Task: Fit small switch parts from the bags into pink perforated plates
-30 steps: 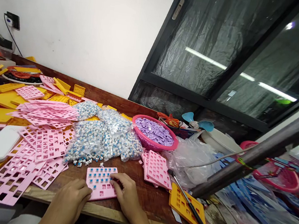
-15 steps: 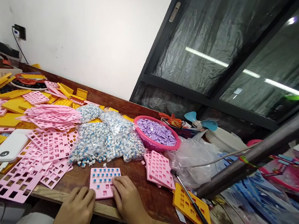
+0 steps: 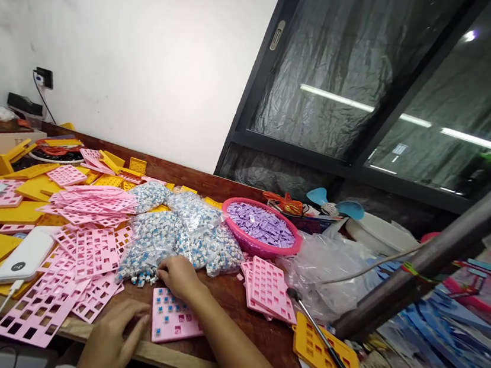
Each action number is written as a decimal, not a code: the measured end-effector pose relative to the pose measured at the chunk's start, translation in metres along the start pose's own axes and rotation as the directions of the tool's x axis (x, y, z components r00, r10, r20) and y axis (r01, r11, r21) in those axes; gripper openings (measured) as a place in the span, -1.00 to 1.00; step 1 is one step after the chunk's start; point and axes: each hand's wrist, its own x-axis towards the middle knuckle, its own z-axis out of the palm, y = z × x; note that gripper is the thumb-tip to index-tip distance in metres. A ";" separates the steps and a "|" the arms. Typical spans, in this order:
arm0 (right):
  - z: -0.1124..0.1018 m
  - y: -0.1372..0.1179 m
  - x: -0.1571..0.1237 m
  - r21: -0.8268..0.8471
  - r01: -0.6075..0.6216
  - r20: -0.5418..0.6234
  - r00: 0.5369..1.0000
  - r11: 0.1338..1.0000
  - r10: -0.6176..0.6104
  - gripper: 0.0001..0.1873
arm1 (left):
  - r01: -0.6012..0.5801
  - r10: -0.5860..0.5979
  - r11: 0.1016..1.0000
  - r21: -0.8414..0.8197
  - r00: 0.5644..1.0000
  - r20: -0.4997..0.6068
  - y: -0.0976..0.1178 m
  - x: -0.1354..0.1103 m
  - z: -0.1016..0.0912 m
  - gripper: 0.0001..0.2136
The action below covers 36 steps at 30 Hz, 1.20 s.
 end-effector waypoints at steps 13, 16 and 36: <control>-0.002 0.009 -0.008 -0.013 0.146 0.119 0.983 0.989 -0.144 -0.81 | 0.086 -0.155 0.937 0.338 0.971 0.180 -0.017 0.055 -0.009 -0.73; -0.004 0.011 -0.003 -0.046 0.174 0.130 0.977 0.984 -0.167 -0.84 | 0.072 -0.128 0.953 0.295 0.976 0.176 -0.020 0.054 -0.008 -0.77; -0.049 0.079 -0.127 0.155 0.132 -0.026 0.991 0.979 -0.129 -0.95 | -0.121 0.076 0.984 0.128 0.948 0.310 0.051 0.034 0.053 -0.78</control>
